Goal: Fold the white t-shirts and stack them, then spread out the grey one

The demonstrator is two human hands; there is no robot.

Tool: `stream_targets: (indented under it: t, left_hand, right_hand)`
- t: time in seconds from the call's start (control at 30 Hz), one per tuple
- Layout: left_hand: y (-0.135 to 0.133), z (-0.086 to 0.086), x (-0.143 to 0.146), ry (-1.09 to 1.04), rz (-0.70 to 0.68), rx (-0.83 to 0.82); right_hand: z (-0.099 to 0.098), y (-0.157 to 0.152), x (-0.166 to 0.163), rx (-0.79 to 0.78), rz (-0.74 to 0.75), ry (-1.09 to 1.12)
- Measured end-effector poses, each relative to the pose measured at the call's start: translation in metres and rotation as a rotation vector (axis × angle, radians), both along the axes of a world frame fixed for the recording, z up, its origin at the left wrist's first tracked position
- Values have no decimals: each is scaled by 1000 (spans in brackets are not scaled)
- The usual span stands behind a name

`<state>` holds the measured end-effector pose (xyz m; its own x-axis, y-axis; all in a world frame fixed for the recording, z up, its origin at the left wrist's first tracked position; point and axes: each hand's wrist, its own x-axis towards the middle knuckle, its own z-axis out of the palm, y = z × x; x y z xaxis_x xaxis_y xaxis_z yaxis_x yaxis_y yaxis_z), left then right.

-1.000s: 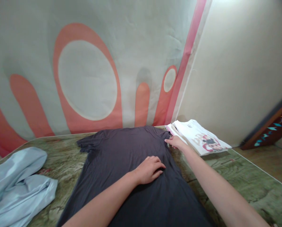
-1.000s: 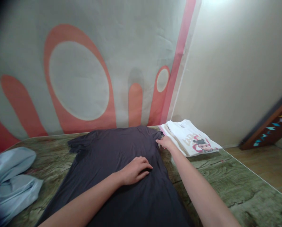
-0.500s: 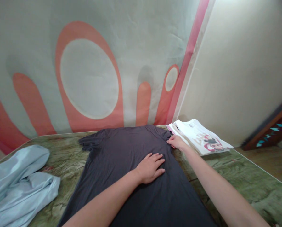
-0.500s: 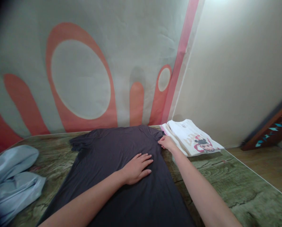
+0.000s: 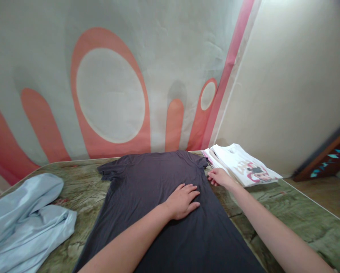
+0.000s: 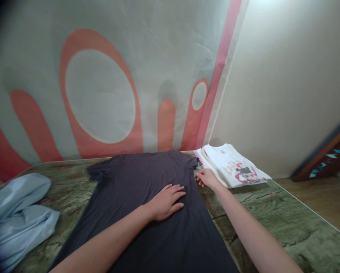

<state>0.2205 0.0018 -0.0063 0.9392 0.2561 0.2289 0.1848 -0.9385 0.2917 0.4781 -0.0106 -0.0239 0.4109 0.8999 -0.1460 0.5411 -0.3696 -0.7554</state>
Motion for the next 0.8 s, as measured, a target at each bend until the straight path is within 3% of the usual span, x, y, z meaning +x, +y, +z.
stream_targets:
  t: [0.2,0.43,0.8]
  left_hand:
    - [0,0,0,-3,1,5]
    - [-1,4,-1,3,3,31]
    - [-3,10,-2,-14,-10,77]
  right_hand:
    - [0,-17,-11,-27,12,-68]
    - [2,-18,-28,-10,-51,-404]
    - [6,-38,-1,-27,142,-30]
